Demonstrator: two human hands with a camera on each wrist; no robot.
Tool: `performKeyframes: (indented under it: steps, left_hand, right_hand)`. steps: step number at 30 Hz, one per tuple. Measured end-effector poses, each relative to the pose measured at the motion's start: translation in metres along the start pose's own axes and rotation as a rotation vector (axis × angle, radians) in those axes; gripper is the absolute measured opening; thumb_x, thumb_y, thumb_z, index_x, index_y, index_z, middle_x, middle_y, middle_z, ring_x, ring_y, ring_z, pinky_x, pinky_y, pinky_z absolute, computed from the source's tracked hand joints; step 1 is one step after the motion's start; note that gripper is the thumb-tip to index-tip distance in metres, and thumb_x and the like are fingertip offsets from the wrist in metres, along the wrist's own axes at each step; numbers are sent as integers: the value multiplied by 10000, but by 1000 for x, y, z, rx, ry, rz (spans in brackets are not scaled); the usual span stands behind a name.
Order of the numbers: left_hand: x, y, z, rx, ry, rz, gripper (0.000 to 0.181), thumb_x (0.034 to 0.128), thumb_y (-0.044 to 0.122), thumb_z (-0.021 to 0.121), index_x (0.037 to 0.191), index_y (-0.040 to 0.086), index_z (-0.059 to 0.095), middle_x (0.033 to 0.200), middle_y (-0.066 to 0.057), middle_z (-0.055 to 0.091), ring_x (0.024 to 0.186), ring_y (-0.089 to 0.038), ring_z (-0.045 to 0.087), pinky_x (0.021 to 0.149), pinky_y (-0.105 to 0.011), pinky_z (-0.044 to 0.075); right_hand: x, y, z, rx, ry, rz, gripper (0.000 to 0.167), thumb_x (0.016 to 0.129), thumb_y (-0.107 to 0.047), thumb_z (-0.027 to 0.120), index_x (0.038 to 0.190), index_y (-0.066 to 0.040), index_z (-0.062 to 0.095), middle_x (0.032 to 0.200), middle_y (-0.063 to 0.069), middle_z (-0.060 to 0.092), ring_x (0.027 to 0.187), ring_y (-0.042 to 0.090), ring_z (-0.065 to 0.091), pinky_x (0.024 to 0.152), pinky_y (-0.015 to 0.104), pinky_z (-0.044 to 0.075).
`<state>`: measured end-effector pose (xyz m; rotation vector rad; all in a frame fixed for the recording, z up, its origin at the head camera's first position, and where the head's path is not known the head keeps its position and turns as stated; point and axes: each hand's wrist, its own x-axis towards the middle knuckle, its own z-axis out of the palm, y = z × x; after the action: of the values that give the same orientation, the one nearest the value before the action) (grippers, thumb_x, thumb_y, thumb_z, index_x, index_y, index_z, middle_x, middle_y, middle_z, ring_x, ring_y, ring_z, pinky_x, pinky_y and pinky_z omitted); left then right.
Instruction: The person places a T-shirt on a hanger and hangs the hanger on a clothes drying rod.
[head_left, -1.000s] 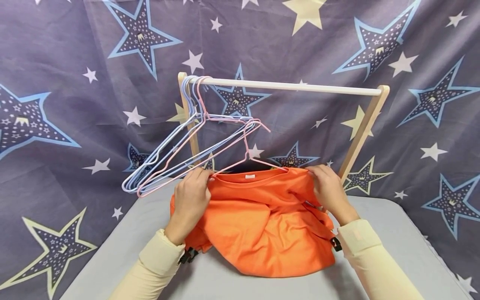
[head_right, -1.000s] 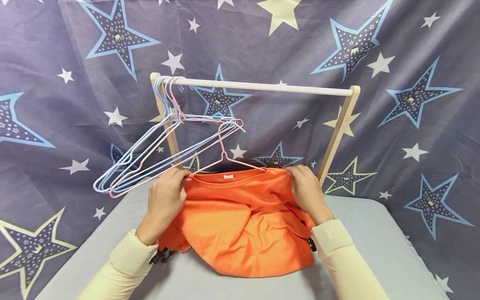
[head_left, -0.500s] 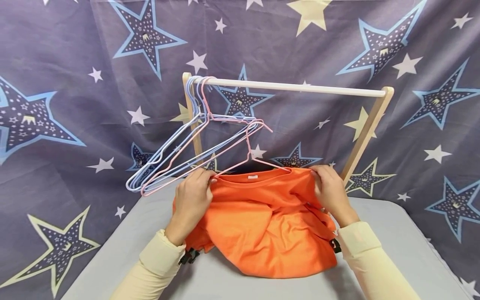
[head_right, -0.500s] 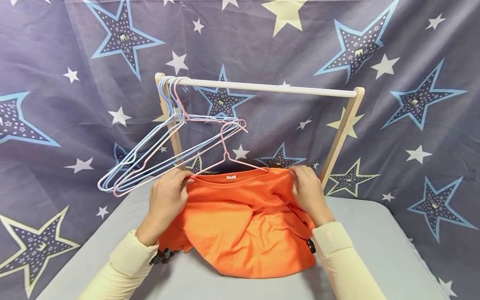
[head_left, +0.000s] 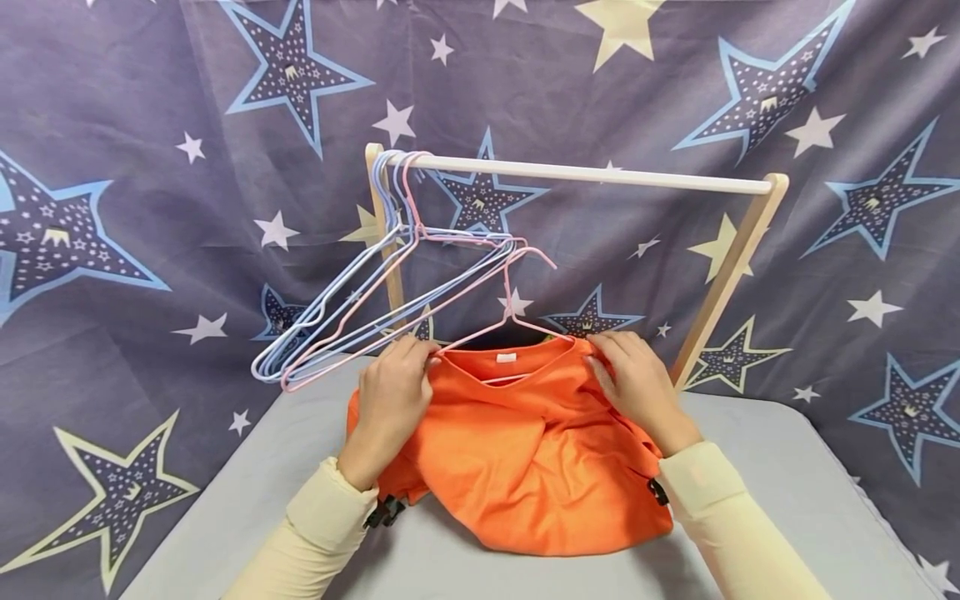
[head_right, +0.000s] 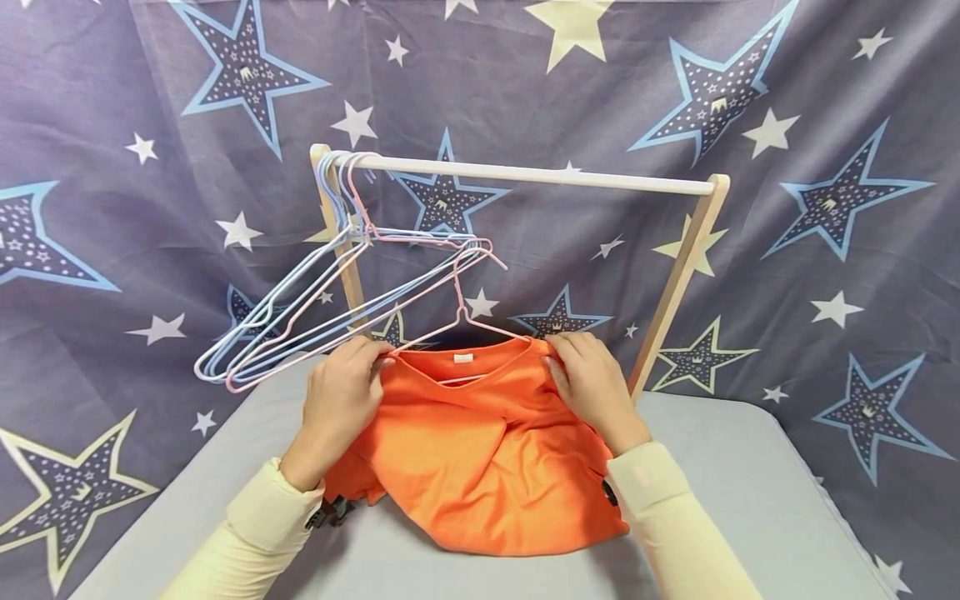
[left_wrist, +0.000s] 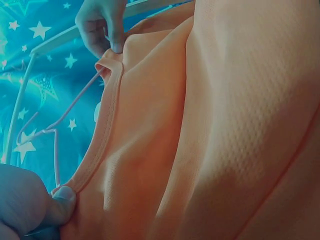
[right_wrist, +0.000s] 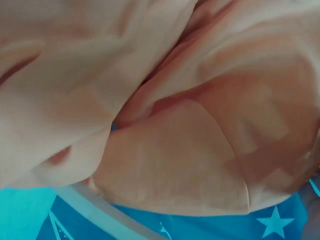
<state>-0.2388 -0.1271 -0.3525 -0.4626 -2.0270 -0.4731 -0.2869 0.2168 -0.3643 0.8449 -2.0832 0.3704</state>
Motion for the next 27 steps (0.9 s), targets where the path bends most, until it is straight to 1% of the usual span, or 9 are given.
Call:
performKeyframes:
  steps: [4,7,11,15,21,27]
  left_hand:
    - [0,1,0,-3,-1,5,111,834,51,826,921,57,757,812,-43,658,721,-290,656,548,-451,537]
    - [0,-1,2,0,-2,10,123,829,52,830,926,54,755,813,-42,658,732,-289,657,552,-447,539]
    - [-1,-2,2,9,-8,10,132,824,52,833,926,52,750,815,-42,655,735,-293,655,550,-451,535]
    - [-1,-2,2,14,-25,9,125,830,43,826,928,50,750,809,-46,641,732,-288,648,556,-451,539]
    - [-1,0,2,22,-35,0,108,838,37,813,928,46,755,804,-49,636,734,-286,647,570,-448,541]
    - [0,2,3,22,-29,1,105,836,22,809,920,55,756,814,-50,651,741,-284,657,573,-453,541]
  right_hand:
    - [-1,-1,3,-57,-2,-35,179,891,-28,743,1058,20,702,986,145,707,927,333,646,863,476,535]
    - [-3,0,4,-101,-5,-36,123,891,5,726,1010,18,696,946,131,710,887,317,648,824,460,542]
    - [-7,4,5,-116,-7,7,139,865,56,719,998,19,708,924,137,718,865,327,659,814,470,554]
    - [-11,6,5,-97,-17,56,149,866,65,709,1003,9,722,918,143,724,867,339,672,787,487,568]
    - [-8,6,3,-49,-73,70,166,891,35,718,1056,19,720,976,148,725,926,344,671,840,497,566]
    - [-1,0,-1,-12,-109,65,321,856,2,703,1173,46,683,1094,186,703,1030,372,647,927,518,535]
